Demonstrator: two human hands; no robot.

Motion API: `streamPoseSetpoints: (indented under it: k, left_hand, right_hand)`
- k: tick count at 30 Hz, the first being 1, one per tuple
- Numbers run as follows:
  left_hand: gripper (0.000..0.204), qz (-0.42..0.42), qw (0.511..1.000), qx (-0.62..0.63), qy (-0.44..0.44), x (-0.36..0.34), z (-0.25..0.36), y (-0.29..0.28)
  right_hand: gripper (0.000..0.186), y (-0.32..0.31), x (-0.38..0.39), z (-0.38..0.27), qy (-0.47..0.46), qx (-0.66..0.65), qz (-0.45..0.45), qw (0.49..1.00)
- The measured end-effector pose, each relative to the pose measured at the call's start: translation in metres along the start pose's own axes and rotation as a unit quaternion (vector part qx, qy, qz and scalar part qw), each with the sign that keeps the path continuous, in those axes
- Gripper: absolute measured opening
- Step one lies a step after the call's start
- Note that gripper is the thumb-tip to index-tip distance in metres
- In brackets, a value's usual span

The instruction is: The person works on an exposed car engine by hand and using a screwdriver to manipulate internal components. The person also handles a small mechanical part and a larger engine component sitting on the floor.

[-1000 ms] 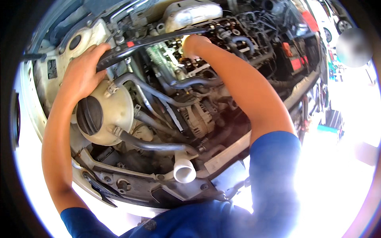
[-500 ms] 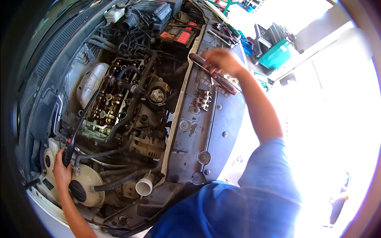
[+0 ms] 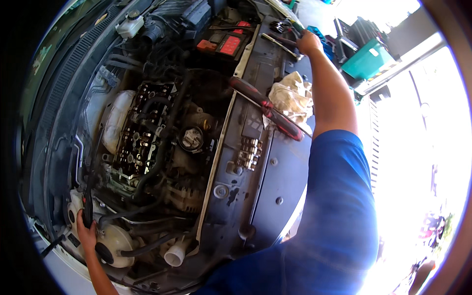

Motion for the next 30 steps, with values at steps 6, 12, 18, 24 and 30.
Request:
streamPoseSetpoints:
  k: [6,12,18,24,30]
  left_hand:
    - [0.063,-0.035,0.999,0.004,-0.041,-0.018,0.022,0.01]
    - [0.062,-0.008,0.999,0.019,-0.03,-0.009,0.013,0.016]
    - [0.06,0.051,0.998,0.012,-0.027,0.032,-0.036,-0.006]
    - [0.054,0.133,0.989,0.071,0.011,0.053,-0.054,-0.008]
    - [0.052,0.114,0.993,0.032,-0.029,0.077,-0.053,-0.03]
  right_hand:
    - [0.046,0.044,-0.037,-0.004,-0.049,-0.036,-0.194,0.979]
    - [0.066,0.021,-0.023,0.017,-0.02,-0.057,-0.129,0.99]
    - [0.076,-0.059,0.052,-0.018,0.062,-0.54,-0.164,0.824]
    - [0.038,-0.096,0.128,-0.154,-0.089,-0.638,-0.332,0.69]
    - [0.031,-0.057,0.32,-0.452,-0.228,-0.601,-0.412,0.645]
Point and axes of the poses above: each hand's wrist, its own x-axis away from the middle knuckle, its own y-axis out of the palm, z = x × y, the point moved 6 cm from there along -x, towards the middle knuckle, and after that the axes turned 4 degrees about y, right-handed, at the moved point
